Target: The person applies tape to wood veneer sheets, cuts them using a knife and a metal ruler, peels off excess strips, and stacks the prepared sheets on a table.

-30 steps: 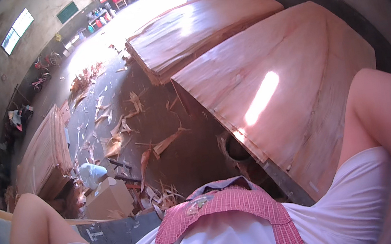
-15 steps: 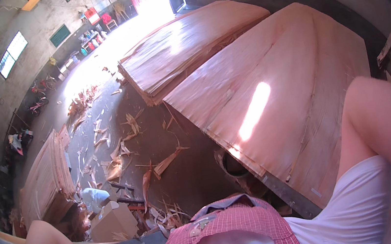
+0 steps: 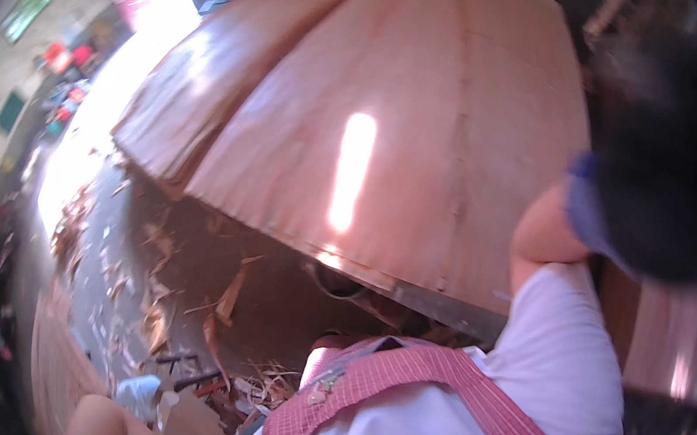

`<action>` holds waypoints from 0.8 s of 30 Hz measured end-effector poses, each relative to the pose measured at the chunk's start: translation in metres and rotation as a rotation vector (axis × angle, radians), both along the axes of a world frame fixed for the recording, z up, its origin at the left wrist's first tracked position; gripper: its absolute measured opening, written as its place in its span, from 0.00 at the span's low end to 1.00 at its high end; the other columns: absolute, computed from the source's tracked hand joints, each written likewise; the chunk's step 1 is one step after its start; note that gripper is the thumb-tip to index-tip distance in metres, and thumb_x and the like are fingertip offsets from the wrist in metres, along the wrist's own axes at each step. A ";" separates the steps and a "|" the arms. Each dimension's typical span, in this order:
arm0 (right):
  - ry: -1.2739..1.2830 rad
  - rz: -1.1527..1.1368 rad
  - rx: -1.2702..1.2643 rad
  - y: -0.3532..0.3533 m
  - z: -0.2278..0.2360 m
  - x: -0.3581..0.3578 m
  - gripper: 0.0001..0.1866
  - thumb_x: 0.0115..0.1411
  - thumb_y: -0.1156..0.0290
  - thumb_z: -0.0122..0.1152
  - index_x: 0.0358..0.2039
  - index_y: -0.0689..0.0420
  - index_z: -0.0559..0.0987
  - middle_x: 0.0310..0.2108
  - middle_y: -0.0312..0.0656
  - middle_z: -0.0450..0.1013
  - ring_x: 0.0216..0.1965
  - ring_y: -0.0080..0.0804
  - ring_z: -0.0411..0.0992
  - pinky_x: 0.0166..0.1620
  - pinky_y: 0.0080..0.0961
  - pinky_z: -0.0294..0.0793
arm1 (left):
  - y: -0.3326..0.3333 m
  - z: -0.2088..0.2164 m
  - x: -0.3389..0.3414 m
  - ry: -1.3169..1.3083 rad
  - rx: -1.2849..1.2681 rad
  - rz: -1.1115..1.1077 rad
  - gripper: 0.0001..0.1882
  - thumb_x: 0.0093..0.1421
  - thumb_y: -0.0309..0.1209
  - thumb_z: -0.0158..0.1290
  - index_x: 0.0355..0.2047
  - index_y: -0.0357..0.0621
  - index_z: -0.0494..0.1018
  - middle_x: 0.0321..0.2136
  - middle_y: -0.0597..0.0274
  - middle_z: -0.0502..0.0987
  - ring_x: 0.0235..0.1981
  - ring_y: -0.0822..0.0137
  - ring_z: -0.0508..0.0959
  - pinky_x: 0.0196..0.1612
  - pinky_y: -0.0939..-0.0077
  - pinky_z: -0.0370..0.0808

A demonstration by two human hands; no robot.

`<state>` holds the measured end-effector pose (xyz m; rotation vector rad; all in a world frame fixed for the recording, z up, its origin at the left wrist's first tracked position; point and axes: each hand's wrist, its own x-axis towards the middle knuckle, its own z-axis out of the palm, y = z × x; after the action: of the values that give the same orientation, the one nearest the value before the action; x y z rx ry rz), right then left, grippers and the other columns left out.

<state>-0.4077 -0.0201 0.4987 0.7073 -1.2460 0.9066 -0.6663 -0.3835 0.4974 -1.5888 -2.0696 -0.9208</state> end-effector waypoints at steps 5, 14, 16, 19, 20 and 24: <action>-0.715 -0.477 -0.296 0.070 -0.219 -0.049 0.13 0.69 0.73 0.45 0.46 0.64 0.76 0.45 0.42 0.74 0.40 0.26 0.71 0.45 0.23 0.71 | 0.050 -0.067 -0.046 -0.331 0.406 -0.113 0.23 0.68 0.36 0.47 0.56 0.31 0.65 0.56 0.46 0.69 0.56 0.59 0.70 0.58 0.69 0.66; -2.027 -1.555 -0.392 -0.020 -0.437 0.032 0.32 0.56 0.54 0.64 0.56 0.58 0.69 0.48 0.54 0.69 0.47 0.55 0.71 0.46 0.44 0.74 | 0.234 -0.406 -0.136 -0.319 -0.521 0.220 0.41 0.62 0.51 0.51 0.63 0.30 0.56 0.65 0.39 0.57 0.67 0.47 0.56 0.64 0.49 0.56; -2.043 -1.495 -0.589 -0.032 -0.453 0.056 0.35 0.54 0.51 0.66 0.55 0.60 0.69 0.46 0.53 0.71 0.45 0.53 0.73 0.46 0.43 0.74 | 0.246 -0.440 -0.102 -0.311 -0.787 0.350 0.47 0.59 0.55 0.52 0.66 0.31 0.52 0.67 0.40 0.52 0.70 0.45 0.48 0.66 0.39 0.49; -1.963 -1.311 -0.799 -0.044 -0.466 0.071 0.36 0.52 0.52 0.68 0.56 0.60 0.68 0.41 0.53 0.74 0.42 0.51 0.75 0.45 0.42 0.75 | 0.244 -0.467 -0.086 -0.308 -0.948 0.461 0.49 0.57 0.56 0.53 0.67 0.33 0.50 0.68 0.41 0.50 0.70 0.44 0.45 0.66 0.37 0.46; -1.940 -1.235 -0.859 -0.046 -0.467 0.071 0.37 0.53 0.52 0.67 0.57 0.59 0.67 0.40 0.53 0.75 0.41 0.51 0.76 0.45 0.42 0.75 | 0.240 -0.474 -0.081 -0.284 -0.908 0.474 0.48 0.58 0.56 0.53 0.67 0.33 0.50 0.68 0.40 0.50 0.70 0.44 0.46 0.66 0.38 0.46; -1.874 -1.220 -0.858 -0.044 -0.462 0.064 0.33 0.54 0.56 0.64 0.58 0.56 0.67 0.42 0.52 0.76 0.41 0.52 0.76 0.45 0.43 0.75 | 0.239 -0.477 -0.075 -0.266 -0.821 0.492 0.46 0.57 0.54 0.55 0.65 0.34 0.54 0.66 0.41 0.54 0.69 0.45 0.52 0.67 0.39 0.47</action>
<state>-0.3433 -0.0640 0.0367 -1.9133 -2.0222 0.7074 -0.7411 -0.1444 0.0200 -1.1698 -3.0754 -0.0860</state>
